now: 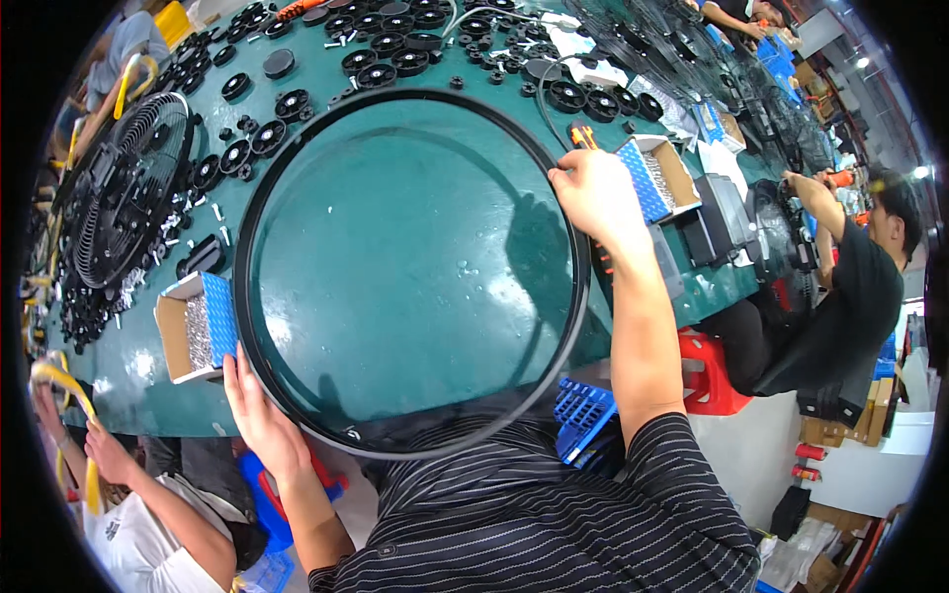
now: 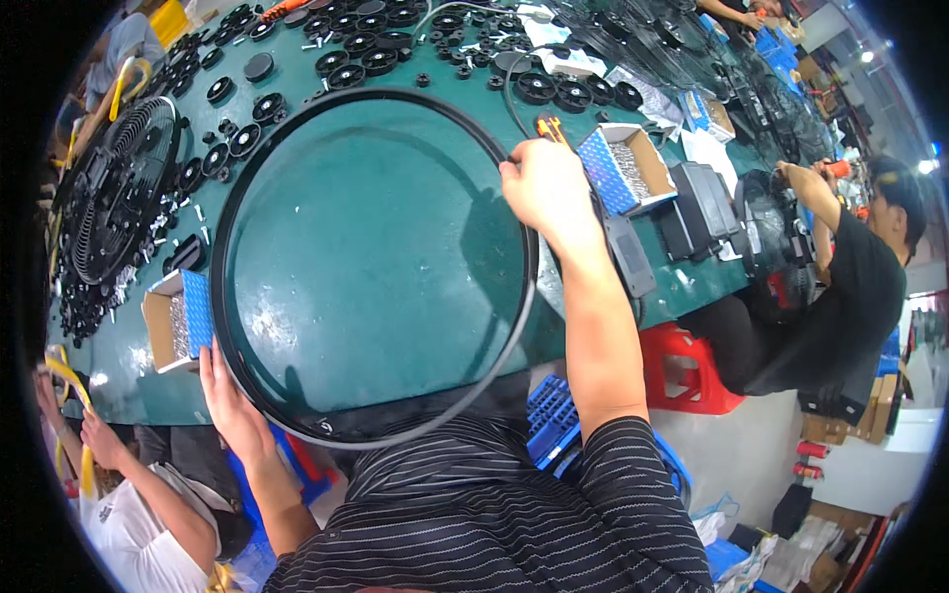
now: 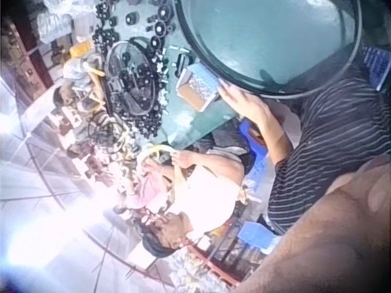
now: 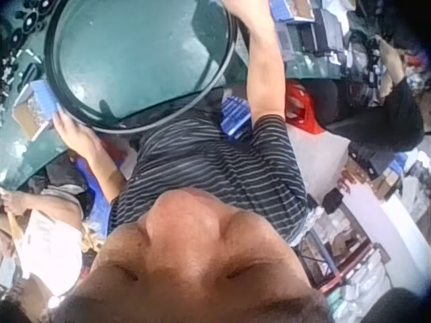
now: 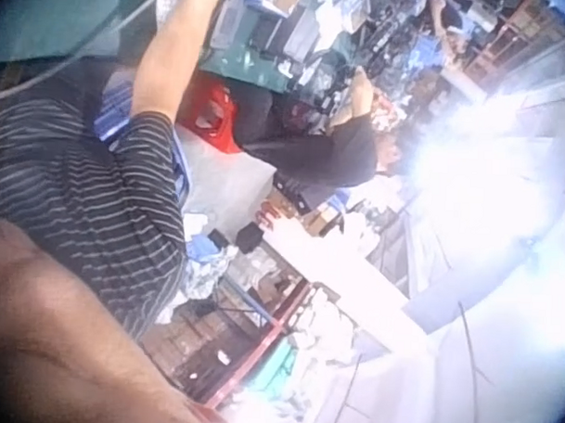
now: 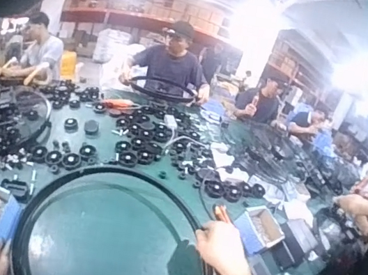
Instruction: The recorder uses an electric screwdriver to attach components to a large industrial fan grill as part of an assembly line process.
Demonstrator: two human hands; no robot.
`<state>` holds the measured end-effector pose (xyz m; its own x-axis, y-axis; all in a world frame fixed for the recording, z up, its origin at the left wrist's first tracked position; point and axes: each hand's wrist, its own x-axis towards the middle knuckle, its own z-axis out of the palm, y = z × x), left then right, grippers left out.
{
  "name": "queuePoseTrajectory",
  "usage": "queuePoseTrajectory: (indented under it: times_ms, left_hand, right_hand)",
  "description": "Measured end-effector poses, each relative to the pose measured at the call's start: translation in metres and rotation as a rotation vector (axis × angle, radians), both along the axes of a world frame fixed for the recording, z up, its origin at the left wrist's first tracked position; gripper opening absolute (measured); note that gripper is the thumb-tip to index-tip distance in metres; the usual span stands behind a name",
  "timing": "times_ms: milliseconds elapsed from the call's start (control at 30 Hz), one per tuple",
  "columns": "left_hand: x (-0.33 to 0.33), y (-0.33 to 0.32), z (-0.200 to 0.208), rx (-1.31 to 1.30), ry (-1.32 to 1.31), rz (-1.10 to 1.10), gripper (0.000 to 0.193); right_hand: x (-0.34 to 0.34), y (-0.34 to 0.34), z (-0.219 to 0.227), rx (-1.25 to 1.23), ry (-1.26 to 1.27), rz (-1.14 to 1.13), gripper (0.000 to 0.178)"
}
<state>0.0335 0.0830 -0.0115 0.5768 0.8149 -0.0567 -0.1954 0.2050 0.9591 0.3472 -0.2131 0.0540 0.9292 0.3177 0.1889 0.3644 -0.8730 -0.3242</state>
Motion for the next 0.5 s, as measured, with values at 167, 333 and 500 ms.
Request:
queuePoseTrajectory:
  times_ms: [167,333,500]
  left_hand:
    - [-0.025,-0.033,0.031,-0.120,-0.187,-0.261,0.068]
    - [0.043,0.046,0.039,-0.339,-0.365,-0.250,0.048]
    - [0.066,0.115,0.002,-0.517,-0.439,-0.452,0.047]
  right_hand:
    - [-0.022,-0.008,0.038,0.623,0.548,-0.098,0.029]
    - [-0.078,-0.038,-0.001,1.315,1.003,0.042,0.029]
    - [-0.128,-0.022,-0.007,1.411,1.049,0.113,0.025]
